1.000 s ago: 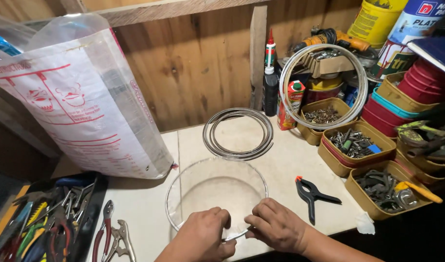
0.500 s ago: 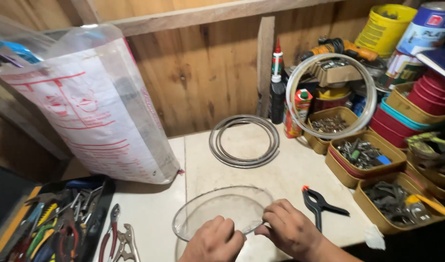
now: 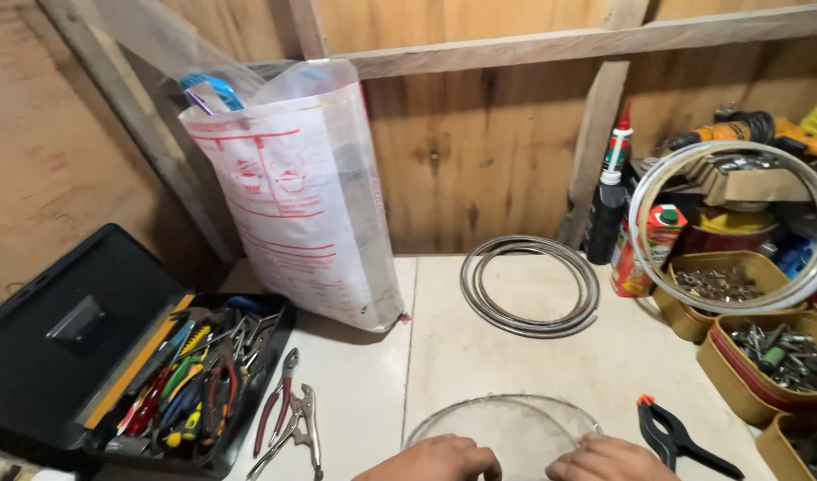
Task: The person uses pliers to press and secure the mesh onto the rim of a round sieve. They repeatedly adjust the pliers around the edge of the sieve to ensure the mesh is tightly attached to the metal frame.
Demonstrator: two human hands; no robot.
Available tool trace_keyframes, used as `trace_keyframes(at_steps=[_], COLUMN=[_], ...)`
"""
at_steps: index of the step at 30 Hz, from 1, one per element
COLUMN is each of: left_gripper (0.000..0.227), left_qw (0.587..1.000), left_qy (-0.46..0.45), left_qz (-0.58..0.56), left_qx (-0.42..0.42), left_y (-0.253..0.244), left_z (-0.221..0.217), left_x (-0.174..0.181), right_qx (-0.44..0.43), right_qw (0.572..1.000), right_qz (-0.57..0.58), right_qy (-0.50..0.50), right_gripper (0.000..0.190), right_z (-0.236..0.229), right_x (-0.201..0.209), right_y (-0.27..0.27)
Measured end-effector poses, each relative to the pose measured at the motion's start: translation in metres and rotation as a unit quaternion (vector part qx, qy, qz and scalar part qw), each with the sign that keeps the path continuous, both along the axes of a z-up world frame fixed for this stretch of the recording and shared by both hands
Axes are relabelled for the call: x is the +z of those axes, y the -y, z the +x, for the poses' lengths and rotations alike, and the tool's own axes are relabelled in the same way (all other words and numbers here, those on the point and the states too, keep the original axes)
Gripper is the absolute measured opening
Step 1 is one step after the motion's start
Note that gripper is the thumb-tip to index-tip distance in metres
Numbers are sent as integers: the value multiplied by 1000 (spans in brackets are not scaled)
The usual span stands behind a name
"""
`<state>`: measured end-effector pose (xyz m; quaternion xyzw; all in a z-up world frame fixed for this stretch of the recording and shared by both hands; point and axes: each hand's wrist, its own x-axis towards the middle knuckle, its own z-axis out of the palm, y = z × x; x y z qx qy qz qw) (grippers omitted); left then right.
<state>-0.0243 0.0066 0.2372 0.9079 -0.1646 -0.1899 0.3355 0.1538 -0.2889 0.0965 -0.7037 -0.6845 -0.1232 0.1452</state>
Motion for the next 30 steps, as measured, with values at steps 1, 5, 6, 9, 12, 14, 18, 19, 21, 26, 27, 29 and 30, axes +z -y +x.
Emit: trace_keyframes(at_steps=[1,5,6,9,12,14,18,19,21,26,27,29,30], left_gripper=[40,35,30,26,26,55,27,49,41,46,42,39,35], left_qw=[998,994,954,848,852,860,973,975,974,984,980,977,953], left_qy=[-51,68,262,491,446,343,36,-10,30,-66,-77,-87,-107], left_qz=[24,81,143,195,184,171,103,115,115,136,153,172,164], left_qx=[3,-2,17,46,205,336,201,188,191,93,99,95,233], left_y=[2,2,3,11,46,59,45,41,36,18,15,23,31], left_z=[-4,-12,-10,-11,-9,-8,-3,1,-9,5,12,22,26], left_x=[13,-11,-25,-40,-85,-109,-96,-87,-89,-69,-80,-102,-113], right_qx=[2,-133,-254,-409,-309,-179,20,-3,7,21,20,10,-3], right_qw=[998,986,962,877,861,906,967,972,982,999,999,1000,997], right_qz=[20,-53,-43,-192,-361,-361,-239,-232,-190,-21,-24,-26,-72], right_qy=[59,-86,-94,-165,-180,-129,-86,-43,-18,42,28,11,-36], right_gripper=[24,33,36,49,65,65,46,47,45,36,36,35,37], right_z=[2,-8,-17,-27,2,22,18,13,1,-30,-29,-26,-21], right_x=[-10,5,8,45,-21,-77,-90,-80,-71,3,6,-4,-16], right_y=[1,-1,-6,-22,-21,-21,-16,-11,-11,-15,-13,-7,-4])
